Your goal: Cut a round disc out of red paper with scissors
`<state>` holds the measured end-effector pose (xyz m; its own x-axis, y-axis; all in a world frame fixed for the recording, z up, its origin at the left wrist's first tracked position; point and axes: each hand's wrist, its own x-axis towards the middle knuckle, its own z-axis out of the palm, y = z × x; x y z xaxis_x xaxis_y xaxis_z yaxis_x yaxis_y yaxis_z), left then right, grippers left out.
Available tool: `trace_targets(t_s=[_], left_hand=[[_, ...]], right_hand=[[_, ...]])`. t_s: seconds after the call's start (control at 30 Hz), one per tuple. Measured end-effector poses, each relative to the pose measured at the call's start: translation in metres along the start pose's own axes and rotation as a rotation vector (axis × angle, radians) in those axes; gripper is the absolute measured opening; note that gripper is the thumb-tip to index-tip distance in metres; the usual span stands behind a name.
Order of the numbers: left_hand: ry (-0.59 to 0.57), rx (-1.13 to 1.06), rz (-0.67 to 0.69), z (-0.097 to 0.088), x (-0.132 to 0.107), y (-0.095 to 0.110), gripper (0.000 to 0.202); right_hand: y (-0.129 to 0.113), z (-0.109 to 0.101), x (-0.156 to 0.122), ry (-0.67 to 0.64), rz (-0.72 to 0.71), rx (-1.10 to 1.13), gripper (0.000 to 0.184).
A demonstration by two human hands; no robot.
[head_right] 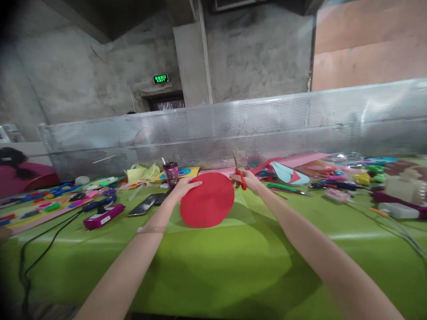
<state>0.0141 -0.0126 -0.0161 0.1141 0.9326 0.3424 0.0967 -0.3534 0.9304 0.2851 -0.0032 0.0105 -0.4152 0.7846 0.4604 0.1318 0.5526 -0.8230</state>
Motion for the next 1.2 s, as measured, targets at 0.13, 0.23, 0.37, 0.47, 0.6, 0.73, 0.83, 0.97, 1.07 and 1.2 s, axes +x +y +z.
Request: trace_targets(t_s=[0.13, 0.23, 0.37, 0.47, 0.6, 0.73, 0.83, 0.97, 1.07, 1.2], left_hand=[[-0.041, 0.019, 0.013, 0.003, -0.001, 0.002, 0.038], [-0.007, -0.034, 0.006, 0.005, -0.003, 0.006, 0.039], [0.006, -0.105, 0.057, 0.004, -0.003, 0.009, 0.04], [0.032, -0.059, 0.052, 0.002, -0.001, 0.005, 0.04], [0.113, 0.023, 0.1, -0.003, 0.002, 0.001, 0.039], [0.176, 0.083, 0.154, -0.006, 0.003, 0.0, 0.039], [0.167, 0.07, 0.165, -0.007, 0.004, -0.001, 0.038], [0.16, 0.055, 0.16, -0.006, 0.005, -0.002, 0.038], [0.158, 0.054, 0.152, -0.005, 0.005, -0.001, 0.039], [0.17, 0.077, 0.154, -0.005, 0.004, 0.0, 0.039]], right_hand=[[-0.005, 0.009, -0.004, -0.026, 0.027, -0.023, 0.028], [-0.006, 0.014, -0.004, 0.01, 0.043, -0.032, 0.026], [-0.002, 0.012, 0.0, 0.12, 0.026, -0.006, 0.024], [0.003, 0.004, 0.003, 0.158, 0.024, -0.012, 0.024], [0.005, -0.009, 0.001, 0.011, 0.06, -0.065, 0.027], [0.007, -0.018, -0.003, -0.079, 0.142, -0.164, 0.02], [0.01, -0.018, -0.003, -0.101, 0.17, -0.212, 0.017], [0.015, -0.014, 0.0, -0.144, 0.19, -0.245, 0.018], [0.016, -0.011, 0.001, -0.162, 0.207, -0.28, 0.018], [0.014, -0.01, 0.0, -0.16, 0.207, -0.296, 0.017]])
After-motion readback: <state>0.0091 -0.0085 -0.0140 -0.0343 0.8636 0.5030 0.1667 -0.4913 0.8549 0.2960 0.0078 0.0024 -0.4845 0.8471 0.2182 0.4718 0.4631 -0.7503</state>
